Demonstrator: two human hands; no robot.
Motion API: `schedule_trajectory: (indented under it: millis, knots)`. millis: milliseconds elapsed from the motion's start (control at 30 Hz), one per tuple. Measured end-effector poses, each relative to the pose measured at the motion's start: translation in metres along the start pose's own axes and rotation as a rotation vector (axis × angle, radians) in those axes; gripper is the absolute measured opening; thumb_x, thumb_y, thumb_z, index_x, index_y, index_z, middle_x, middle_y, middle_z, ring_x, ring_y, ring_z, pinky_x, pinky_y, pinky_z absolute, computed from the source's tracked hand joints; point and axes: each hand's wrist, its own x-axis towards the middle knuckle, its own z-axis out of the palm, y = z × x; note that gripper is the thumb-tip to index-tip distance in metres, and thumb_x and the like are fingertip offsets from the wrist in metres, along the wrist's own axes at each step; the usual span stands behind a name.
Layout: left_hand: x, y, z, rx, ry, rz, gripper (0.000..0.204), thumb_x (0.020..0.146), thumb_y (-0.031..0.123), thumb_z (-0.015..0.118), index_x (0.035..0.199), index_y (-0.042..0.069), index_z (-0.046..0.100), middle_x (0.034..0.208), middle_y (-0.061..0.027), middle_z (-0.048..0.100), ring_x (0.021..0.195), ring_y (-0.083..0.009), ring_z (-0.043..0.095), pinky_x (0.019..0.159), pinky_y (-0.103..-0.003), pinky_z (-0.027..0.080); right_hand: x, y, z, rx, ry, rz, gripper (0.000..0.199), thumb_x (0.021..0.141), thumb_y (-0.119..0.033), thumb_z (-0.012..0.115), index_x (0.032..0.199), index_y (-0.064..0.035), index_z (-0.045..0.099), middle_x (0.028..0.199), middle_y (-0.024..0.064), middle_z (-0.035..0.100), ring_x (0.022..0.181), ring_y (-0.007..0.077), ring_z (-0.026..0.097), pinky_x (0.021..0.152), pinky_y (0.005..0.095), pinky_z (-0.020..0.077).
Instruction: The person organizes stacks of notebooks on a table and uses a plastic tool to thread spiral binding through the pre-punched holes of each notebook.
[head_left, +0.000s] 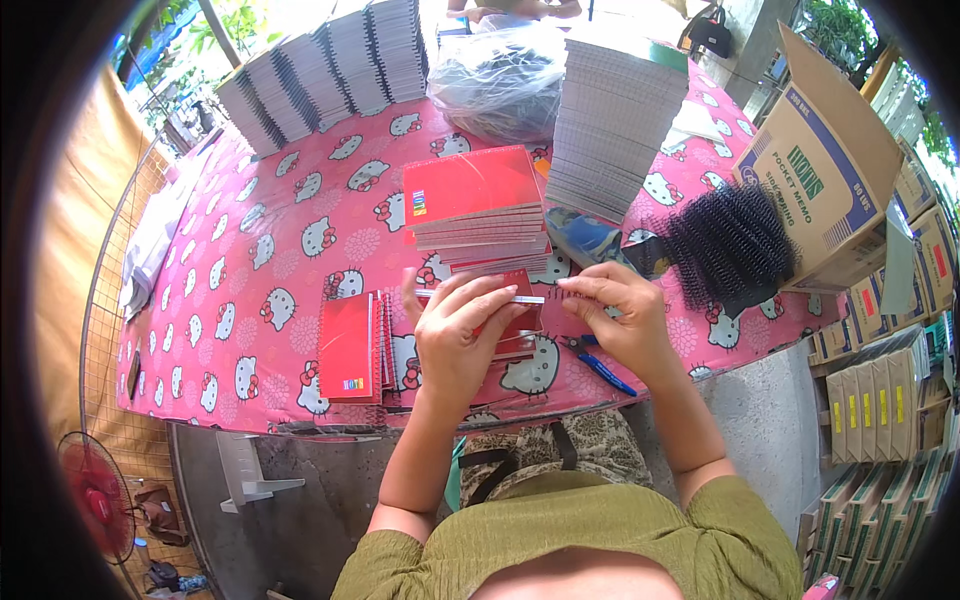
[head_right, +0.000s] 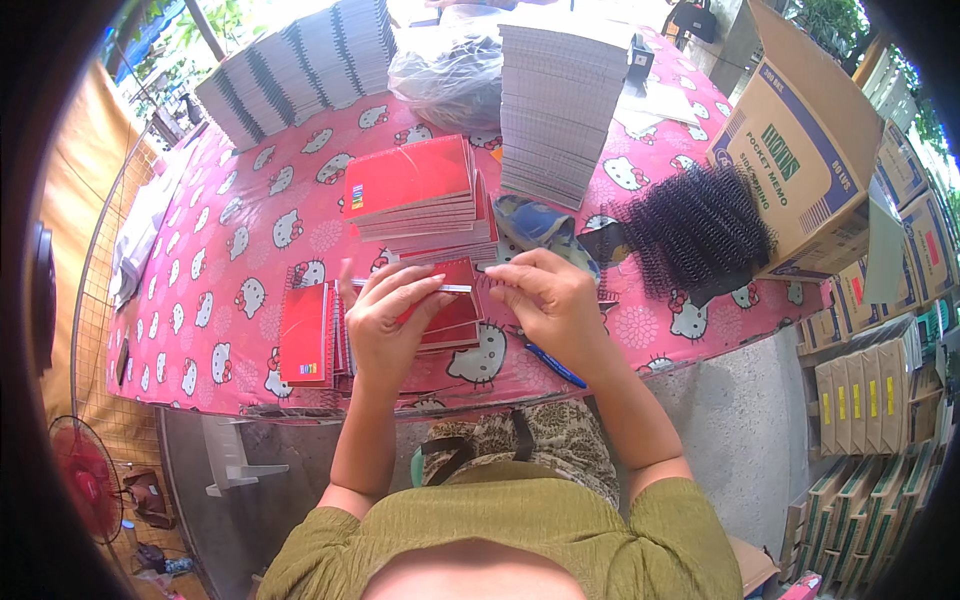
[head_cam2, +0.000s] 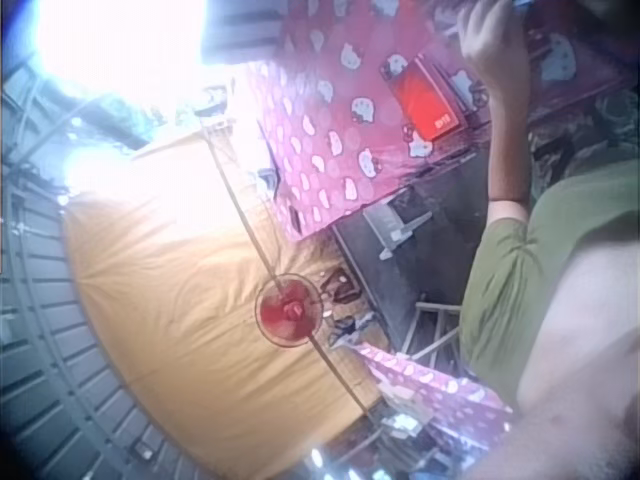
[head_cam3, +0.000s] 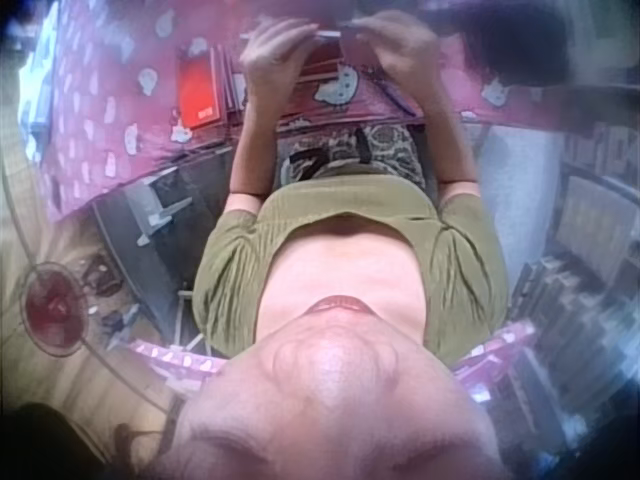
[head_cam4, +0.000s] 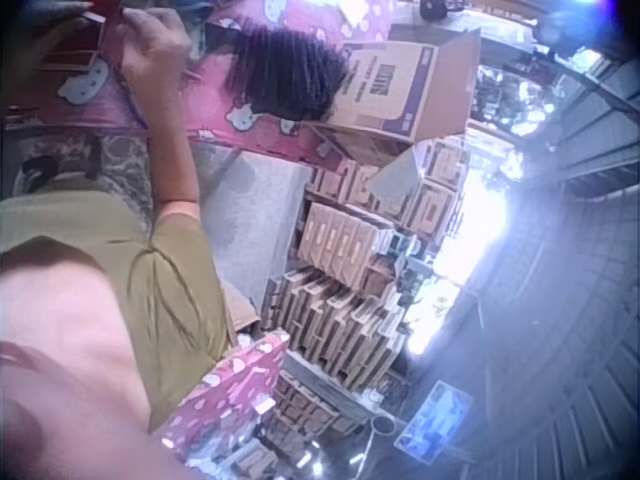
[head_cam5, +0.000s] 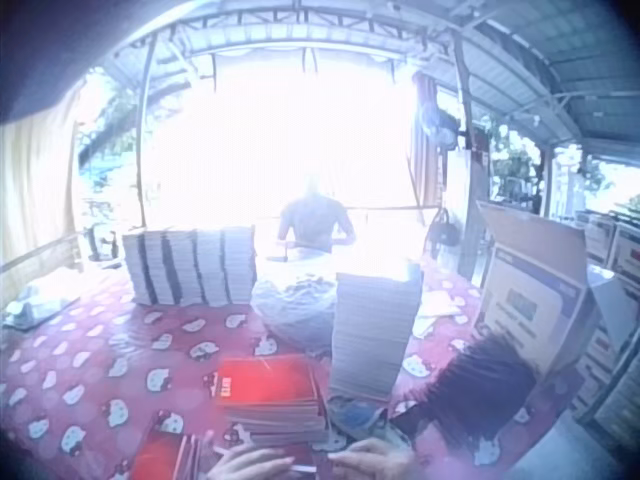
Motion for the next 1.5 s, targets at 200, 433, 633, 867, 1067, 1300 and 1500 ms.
schedule_trajectory:
  millis: [200,433,633,867,1067,1300,1500]
  knots:
    - [-0.003,0.0,0.008,0.019,0.063,-0.062,0.022,0.07,0.024,0.082,0.09,0.017,0.077,0.093,0.002,0.072,0.107,-0.0209,0.06,0.11,-0.05,0.02,0.009,-0.005,-0.002,0.084,-0.066,0.042,0.02,0.073,0.004,0.074,0.091,-0.0034,0.071,0.09,0.0078,0.064,0.081,0.018,0.063,0.07,0.0285,0.0499]
    - [-0.007,-0.003,0.011,-0.1,0.037,-0.139,0.025,0.069,0.026,0.083,0.091,0.016,0.076,0.09,0.0013,0.071,0.099,-0.0197,0.058,0.105,-0.046,0.025,0.015,0.0,-0.001,-0.107,-0.016,-0.021,0.02,0.073,0.008,0.067,0.089,-0.0043,0.067,0.087,0.008,0.058,0.083,0.0231,0.059,0.071,0.0332,0.0485]
    - [-0.003,0.003,0.008,-0.07,0.039,-0.043,0.029,0.065,0.013,0.085,0.091,0.007,0.074,0.09,-0.0054,0.071,0.095,-0.0224,0.06,0.084,-0.036,0.049,0.012,-0.003,-0.001,0.057,-0.146,0.013,0.015,0.075,0.002,0.07,0.088,-0.0046,0.068,0.089,0.0089,0.057,0.082,0.0227,0.06,0.071,0.0328,0.0486]
    - [-0.006,0.008,0.006,-0.059,0.039,-0.072,0.029,0.064,0.01,0.085,0.09,0.007,0.074,0.09,-0.0051,0.07,0.093,-0.0217,0.06,0.084,-0.036,0.049,0.007,-0.015,-0.001,-0.042,-0.191,0.064,0.021,0.082,-0.016,0.073,0.097,-0.006,0.062,0.091,0.0094,0.057,0.082,0.0246,0.061,0.069,0.037,0.0501]
    - [-0.008,0.007,0.005,-0.037,0.016,-0.075,0.028,0.064,0.011,0.083,0.09,0.009,0.074,0.089,-0.0026,0.07,0.091,-0.0205,0.06,0.084,-0.034,0.046,0.006,-0.018,0.008,-0.222,-0.164,-0.093,0.02,0.083,-0.015,0.07,0.097,-0.0088,0.059,0.091,0.0074,0.058,0.083,0.0296,0.062,0.064,0.041,0.0502]
    - [-0.008,0.008,0.003,-0.043,0.02,-0.081,0.028,0.064,0.011,0.083,0.091,0.011,0.075,0.089,-0.0015,0.071,0.091,-0.019,0.059,0.084,-0.032,0.044,0.01,-0.03,0.017,-0.235,-0.045,-0.101,0.013,0.084,-0.015,0.069,0.094,-0.0088,0.063,0.087,0.0087,0.06,0.08,0.0302,0.062,0.064,0.041,0.0503]
    - [-0.008,0.008,0.003,-0.067,0.034,-0.073,0.027,0.064,0.011,0.083,0.09,0.009,0.075,0.088,-0.0024,0.071,0.088,-0.0191,0.06,0.082,-0.032,0.046,0.013,-0.034,0.015,-0.155,-0.17,-0.04,0.011,0.081,-0.01,0.069,0.085,-0.0027,0.062,0.082,0.0126,0.057,0.082,0.0318,0.06,0.069,0.0407,0.049]
